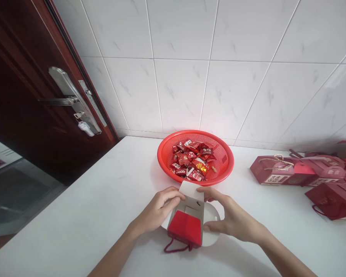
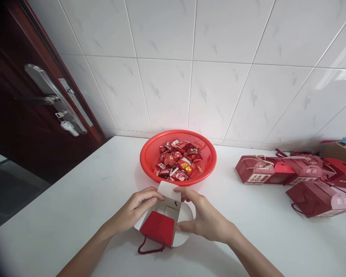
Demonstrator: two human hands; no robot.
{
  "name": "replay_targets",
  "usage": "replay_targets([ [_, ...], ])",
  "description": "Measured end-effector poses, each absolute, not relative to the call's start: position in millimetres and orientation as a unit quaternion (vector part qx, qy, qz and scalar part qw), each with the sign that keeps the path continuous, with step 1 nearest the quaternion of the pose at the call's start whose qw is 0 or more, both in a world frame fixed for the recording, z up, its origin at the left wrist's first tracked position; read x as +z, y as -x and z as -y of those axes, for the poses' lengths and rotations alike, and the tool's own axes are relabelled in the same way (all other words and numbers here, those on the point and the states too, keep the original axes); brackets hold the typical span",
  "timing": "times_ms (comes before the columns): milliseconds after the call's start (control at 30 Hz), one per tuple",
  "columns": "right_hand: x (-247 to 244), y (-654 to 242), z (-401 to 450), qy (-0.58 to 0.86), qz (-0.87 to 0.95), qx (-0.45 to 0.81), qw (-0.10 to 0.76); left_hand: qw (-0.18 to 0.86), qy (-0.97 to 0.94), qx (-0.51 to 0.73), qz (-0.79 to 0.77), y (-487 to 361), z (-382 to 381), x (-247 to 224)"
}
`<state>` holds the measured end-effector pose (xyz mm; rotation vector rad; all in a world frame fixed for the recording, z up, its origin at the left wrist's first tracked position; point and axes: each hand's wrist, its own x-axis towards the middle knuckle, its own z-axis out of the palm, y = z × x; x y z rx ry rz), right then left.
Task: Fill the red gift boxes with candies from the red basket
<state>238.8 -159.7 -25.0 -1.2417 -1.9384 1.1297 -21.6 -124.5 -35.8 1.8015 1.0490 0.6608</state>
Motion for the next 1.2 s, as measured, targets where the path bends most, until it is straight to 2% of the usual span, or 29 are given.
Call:
replay_targets([
  [200,-22,-239,157,0.459,0.714,0.457,0.267,0.5,-0.712,0.256,-0.422,23,125,-33],
  [500,-22,-239,157,0.444,0.716,0.463,0.277,0.484,-0.71,0.258,-0.442,22,124,-35],
  [700,-22,-238,157,0.454,0.701,0.483,0.263,0.545,-0.716,0.232,-0.369,31,120,-28],
  [900,-23,-238,155,0.438,0.7,0.492,0.275,0.52,-0.766,0.185,-0.33,35,119,-33],
  [1200,-25,-244,155,0.459,0.712,0.463,0.263,0.471,-0.796,0.144,-0.353,39,124,-37],
])
